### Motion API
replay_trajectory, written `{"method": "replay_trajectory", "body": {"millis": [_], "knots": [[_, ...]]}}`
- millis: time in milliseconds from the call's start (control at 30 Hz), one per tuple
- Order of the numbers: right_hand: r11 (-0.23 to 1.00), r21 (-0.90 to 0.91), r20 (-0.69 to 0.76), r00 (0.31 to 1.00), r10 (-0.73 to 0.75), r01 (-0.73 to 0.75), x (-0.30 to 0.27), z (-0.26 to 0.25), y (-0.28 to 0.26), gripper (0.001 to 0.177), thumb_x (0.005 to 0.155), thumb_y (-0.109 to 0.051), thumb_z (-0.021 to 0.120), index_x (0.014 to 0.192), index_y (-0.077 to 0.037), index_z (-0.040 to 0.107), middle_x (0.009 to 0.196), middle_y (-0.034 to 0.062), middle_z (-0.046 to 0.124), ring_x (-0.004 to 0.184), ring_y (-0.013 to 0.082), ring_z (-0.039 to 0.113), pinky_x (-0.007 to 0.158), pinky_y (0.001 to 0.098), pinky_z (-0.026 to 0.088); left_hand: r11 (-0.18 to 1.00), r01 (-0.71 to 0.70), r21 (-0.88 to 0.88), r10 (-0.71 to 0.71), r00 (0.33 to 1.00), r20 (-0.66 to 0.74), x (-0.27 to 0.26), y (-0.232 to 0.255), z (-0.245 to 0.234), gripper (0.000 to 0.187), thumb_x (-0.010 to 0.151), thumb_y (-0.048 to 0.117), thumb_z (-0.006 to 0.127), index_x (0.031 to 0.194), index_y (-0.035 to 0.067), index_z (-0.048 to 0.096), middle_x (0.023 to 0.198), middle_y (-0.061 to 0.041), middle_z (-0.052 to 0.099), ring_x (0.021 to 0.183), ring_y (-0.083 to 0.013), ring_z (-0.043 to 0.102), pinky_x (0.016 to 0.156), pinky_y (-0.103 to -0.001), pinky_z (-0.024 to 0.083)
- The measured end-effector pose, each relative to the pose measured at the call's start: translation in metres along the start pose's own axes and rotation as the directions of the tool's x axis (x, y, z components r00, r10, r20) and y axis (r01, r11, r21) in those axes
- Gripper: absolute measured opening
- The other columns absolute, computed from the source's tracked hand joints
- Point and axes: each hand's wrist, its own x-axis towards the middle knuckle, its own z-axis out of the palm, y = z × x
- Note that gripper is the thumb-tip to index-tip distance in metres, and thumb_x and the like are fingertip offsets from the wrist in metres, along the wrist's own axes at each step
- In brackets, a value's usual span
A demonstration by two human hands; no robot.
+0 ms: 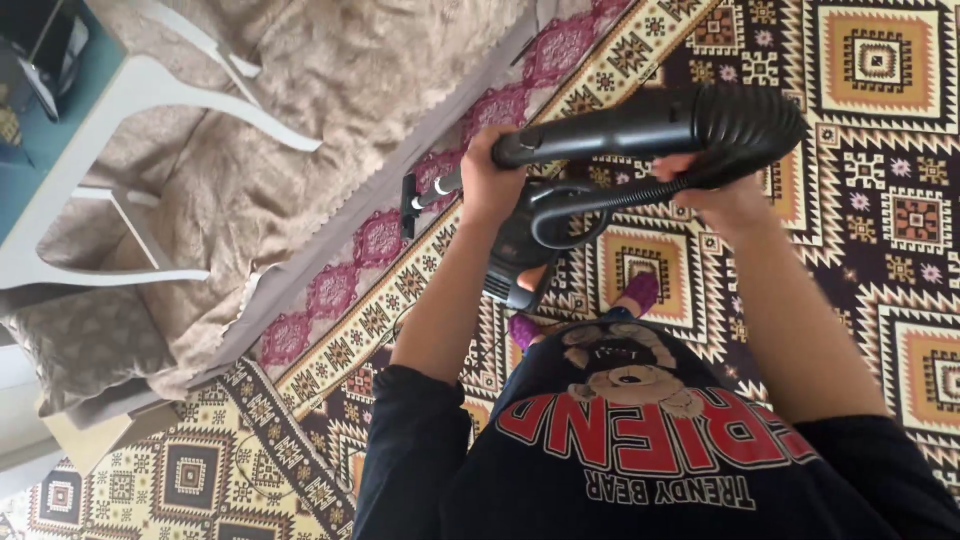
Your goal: Vacuum the floors and rugs in various rooms of a home.
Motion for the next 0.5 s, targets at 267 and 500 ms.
{"method": "replay_trajectory", "body": {"millis": [267,500], "knots": [[0.887,-0.233,-0.117,0.917,0.381,-0.398,-0.022,-0.056,0.035,0.045,0.070,0.011,0.078,0.109,-0.007,0.065,0.114,0.0056,0.074,0.115,0.0223,0.069,0.099,0.0393,0.058,0.996,0.076,0.050,-0.073,0.996,-0.057,0.043,0.031,0.076,0.036,0.076,-0.006,0.068,0.108,0.010,0.067,0.096,-0.009,0.074,0.096,-0.0215,0.073,0.088,-0.031,0.056],[0.290,-0.864,-0.454,0.885,-0.101,-0.411,-0.093,-0.306,-0.092,0.050,0.078,-0.009,0.085,0.123,0.003,0.068,0.097,0.0158,0.075,0.089,0.0241,0.071,0.084,0.0424,0.055,0.961,0.271,-0.061,-0.273,0.961,-0.039,0.066,-0.025,0.114,0.037,0.071,-0.004,0.070,0.105,0.008,0.067,0.091,-0.010,0.075,0.086,-0.0215,0.071,0.082,-0.033,0.058]]}}
